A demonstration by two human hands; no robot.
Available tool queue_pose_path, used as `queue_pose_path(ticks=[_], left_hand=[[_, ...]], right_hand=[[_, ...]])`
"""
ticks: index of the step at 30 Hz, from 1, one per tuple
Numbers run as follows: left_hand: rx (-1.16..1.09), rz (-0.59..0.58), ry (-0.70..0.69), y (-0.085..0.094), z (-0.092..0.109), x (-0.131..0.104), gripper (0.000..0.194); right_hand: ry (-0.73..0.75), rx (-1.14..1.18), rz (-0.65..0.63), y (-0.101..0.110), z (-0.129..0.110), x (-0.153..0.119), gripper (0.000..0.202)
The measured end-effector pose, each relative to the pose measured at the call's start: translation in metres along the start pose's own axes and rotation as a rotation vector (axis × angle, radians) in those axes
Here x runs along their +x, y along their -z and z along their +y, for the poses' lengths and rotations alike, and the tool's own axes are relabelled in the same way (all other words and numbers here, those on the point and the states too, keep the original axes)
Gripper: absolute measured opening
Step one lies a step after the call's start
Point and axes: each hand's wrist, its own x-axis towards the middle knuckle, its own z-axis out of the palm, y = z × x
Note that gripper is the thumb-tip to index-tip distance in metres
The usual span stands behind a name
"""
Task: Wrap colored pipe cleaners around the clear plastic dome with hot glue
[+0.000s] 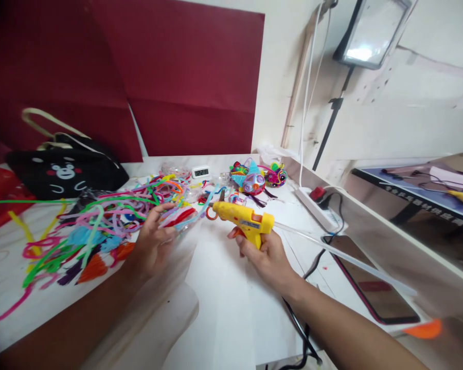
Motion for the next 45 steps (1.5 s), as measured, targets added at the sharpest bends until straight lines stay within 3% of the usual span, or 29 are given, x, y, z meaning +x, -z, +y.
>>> queue_pose_path(ticks=[7, 14, 20, 28, 35, 45], left_hand=[[0.167, 0.065, -0.122, 0.000, -0.002, 0.001, 0.052], [0.219, 0.116, -0.112, 0.007, -0.005, 0.006, 0.051], [0.323, 0.084, -0.208, 0.005, -0.005, 0.004, 0.052], [0.352, 0.038, -0.242, 0.001, -0.004, -0.001, 0.052], [0.423, -0.030, -0.248, 0.009, -0.009, 0.003, 0.058], [0.440, -0.047, -0.280, 0.013, -0.017, 0.006, 0.058]], right_hand=[[0.097, -0.041, 0.042, -0.001, 0.001, -0.010, 0.018], [0.090, -0.015, 0.235, 0.006, -0.004, -0.008, 0.019], [0.089, -0.061, 0.030, -0.003, 0.004, -0.013, 0.017], [0.058, -0.219, -0.133, -0.005, 0.012, -0.016, 0.022], [0.173, -0.279, -0.158, -0.005, 0.017, -0.015, 0.021], [0.199, -0.366, -0.196, -0.004, 0.010, -0.016, 0.014]])
